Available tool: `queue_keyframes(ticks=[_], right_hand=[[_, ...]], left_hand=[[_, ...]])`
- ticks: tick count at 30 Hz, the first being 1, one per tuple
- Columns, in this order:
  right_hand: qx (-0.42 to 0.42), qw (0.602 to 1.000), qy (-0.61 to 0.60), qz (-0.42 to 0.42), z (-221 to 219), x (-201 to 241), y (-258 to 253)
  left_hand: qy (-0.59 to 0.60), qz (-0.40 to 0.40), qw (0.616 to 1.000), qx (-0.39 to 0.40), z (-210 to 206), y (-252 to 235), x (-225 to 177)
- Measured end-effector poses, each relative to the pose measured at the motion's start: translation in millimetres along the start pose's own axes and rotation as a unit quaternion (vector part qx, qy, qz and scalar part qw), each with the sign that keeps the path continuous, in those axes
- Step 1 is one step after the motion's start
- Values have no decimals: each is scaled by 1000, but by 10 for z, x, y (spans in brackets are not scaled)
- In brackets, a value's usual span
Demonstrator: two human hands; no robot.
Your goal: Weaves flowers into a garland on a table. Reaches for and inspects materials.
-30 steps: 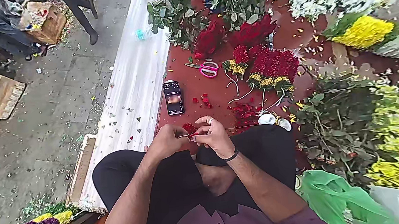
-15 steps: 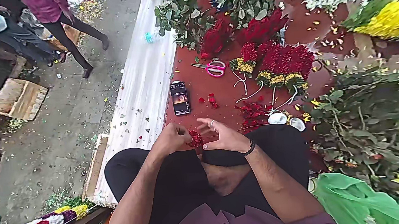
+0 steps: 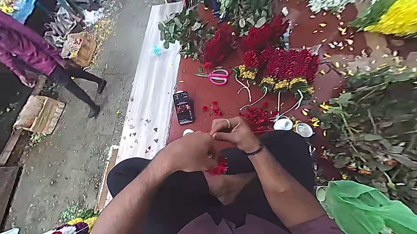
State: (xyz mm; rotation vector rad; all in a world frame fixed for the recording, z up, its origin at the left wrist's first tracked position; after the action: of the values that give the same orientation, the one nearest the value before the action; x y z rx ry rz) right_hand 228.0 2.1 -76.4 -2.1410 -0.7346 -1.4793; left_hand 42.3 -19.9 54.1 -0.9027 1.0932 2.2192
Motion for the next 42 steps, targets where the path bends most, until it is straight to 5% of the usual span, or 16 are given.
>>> queue_keyframes(ticks=[4,8,12,16,20,25,28,32,37,42], right_hand=[[-112,955,45,-271,-244,667,11],[48,995,-71,-41,54,-18,162],[3,999,13,-51,271,1,129],[-17,977,107,-185,416,-141,69],[-83,912,283,-286,639,-574,-330],[-190,719,565,-358,868,-1333,-1076],[-192,672,622,-352,853,-1641,-1225],[-202,696,599,-341,851,-1648,-1173],[-267,863,331,-273,884,-1269,-960],[-244,927,169,-228,506,-632,-485]], left_hand=[[105,-84,973,-189,91,-272,-82],[92,8,933,-348,67,-360,182],[72,123,946,-291,-10,-199,775],[129,173,962,-166,-176,101,1150],[195,155,957,-152,-341,318,1165],[221,142,947,-187,-467,280,1318],[225,169,939,-198,-492,287,1445],[210,187,937,-206,-458,314,1460],[197,163,946,-202,-475,290,1367],[199,159,945,-206,-522,296,1341]])
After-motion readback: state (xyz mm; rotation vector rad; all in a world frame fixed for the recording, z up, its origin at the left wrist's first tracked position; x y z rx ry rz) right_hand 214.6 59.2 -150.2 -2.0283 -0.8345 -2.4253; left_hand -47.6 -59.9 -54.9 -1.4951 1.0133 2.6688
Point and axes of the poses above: each hand's wrist, its own y-axis away from the middle knuckle, its own z-axis out of the back of the hand, x = y × z, the point moved 1 cm from there along -y, towards the middle knuckle, and after that the axes turned 4 degrees about -z, right-handed, at the moved point
